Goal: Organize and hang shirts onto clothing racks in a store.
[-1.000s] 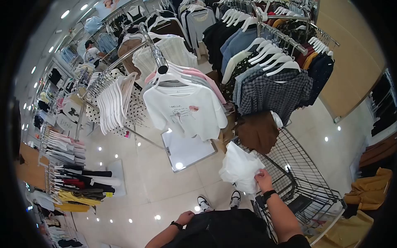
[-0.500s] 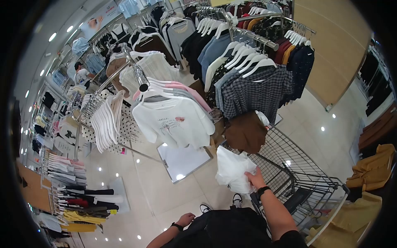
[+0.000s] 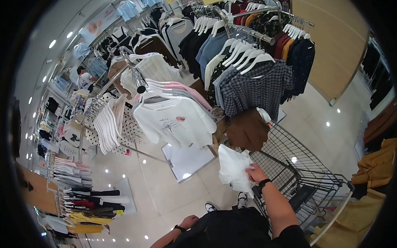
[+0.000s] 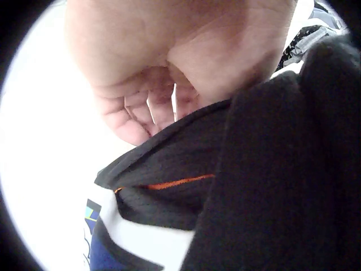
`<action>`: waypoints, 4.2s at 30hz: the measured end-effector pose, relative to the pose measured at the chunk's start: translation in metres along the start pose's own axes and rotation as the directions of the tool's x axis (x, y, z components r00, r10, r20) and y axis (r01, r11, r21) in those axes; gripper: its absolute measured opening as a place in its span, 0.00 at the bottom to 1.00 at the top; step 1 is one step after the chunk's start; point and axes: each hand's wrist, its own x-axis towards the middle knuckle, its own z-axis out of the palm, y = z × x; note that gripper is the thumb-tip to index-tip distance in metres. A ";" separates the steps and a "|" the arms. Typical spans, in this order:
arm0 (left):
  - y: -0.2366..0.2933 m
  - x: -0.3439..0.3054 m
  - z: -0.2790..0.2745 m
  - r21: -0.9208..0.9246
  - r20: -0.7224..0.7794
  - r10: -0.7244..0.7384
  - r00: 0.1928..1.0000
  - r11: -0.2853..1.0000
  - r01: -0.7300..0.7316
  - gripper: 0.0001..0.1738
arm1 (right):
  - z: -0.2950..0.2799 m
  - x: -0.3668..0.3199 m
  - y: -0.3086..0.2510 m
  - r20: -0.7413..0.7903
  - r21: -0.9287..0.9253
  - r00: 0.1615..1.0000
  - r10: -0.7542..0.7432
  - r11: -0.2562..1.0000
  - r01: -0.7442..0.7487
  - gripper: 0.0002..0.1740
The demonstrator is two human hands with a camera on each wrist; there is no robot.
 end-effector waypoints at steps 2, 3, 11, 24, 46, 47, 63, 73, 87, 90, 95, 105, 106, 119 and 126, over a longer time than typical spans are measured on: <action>-0.007 -0.002 0.006 0.009 -0.016 -0.002 1.000 1.000 0.002 0.21 | 0.008 -0.005 -0.006 -0.227 0.337 0.965 0.128 0.940 -0.045 0.30; -0.008 -0.003 0.007 0.006 -0.012 -0.007 1.000 1.000 0.007 0.21 | 0.000 0.008 0.002 -0.225 0.335 0.966 0.126 0.941 -0.044 0.30; 0.013 0.002 -0.005 -0.050 0.010 -0.017 1.000 0.999 0.017 0.19 | 0.015 -0.014 -0.052 -0.111 0.481 0.951 -0.289 0.821 0.306 0.12; 0.284 -0.096 -0.157 -0.550 -0.089 0.725 0.683 0.536 -0.640 0.34 | 0.130 -0.206 -0.149 0.686 -0.168 0.465 -0.560 0.499 0.850 0.08; 0.144 -0.152 -0.210 -0.622 -0.314 0.558 0.768 0.491 -0.611 0.13 | 0.259 -0.189 -0.126 0.760 -0.453 0.628 -0.166 0.557 0.696 0.22; 0.135 -0.156 -0.207 -0.631 -0.320 0.552 0.770 0.482 -0.608 0.13 | 0.273 -0.188 -0.123 0.748 -0.496 0.652 -0.126 0.546 0.675 0.23; 0.012 -0.209 -0.217 -0.512 -0.436 0.489 0.755 0.556 -0.655 0.14 | 0.411 -0.218 -0.103 0.700 -0.433 0.617 -0.359 0.474 0.767 0.07; -0.020 -0.238 -0.230 -0.335 -0.464 0.440 0.768 0.716 -0.612 0.18 | 0.476 -0.204 -0.081 0.857 -0.216 0.194 -0.478 0.010 0.976 0.10; -0.036 -0.202 -0.252 -0.216 -0.667 0.313 0.676 0.788 -0.577 0.10 | 0.497 -0.151 -0.095 0.920 -0.291 0.313 -0.235 0.122 0.949 0.13; -0.039 -0.189 -0.264 -0.283 -0.629 0.269 0.729 0.795 -0.537 0.09 | 0.504 -0.124 -0.093 0.933 -0.262 0.290 -0.214 0.151 0.953 0.13; -0.034 -0.166 -0.298 -0.357 -0.570 0.113 0.814 0.858 -0.369 0.14 | 0.522 -0.064 -0.122 0.905 -0.380 0.356 -0.234 -0.062 0.923 0.12; -0.018 -0.135 -0.375 -0.377 -0.335 0.085 0.938 0.901 -0.216 0.20 | 0.543 0.041 -0.290 0.597 -0.369 0.573 -0.562 0.441 0.818 0.11; -0.013 -0.130 -0.379 -0.344 -0.393 0.078 0.916 0.912 -0.225 0.20 | 0.552 0.051 -0.309 0.557 -0.332 0.577 -0.598 0.477 0.814 0.11; 0.016 -0.105 -0.411 -0.447 -0.674 -0.115 0.730 0.851 -0.278 0.16 | 0.634 0.117 -0.418 0.478 0.120 0.649 -0.592 0.776 0.620 0.13; 0.007 -0.088 -0.432 -0.451 -0.620 -0.062 0.782 0.844 -0.291 0.15 | 0.591 0.077 -0.436 0.508 0.083 0.630 -0.587 0.761 0.643 0.12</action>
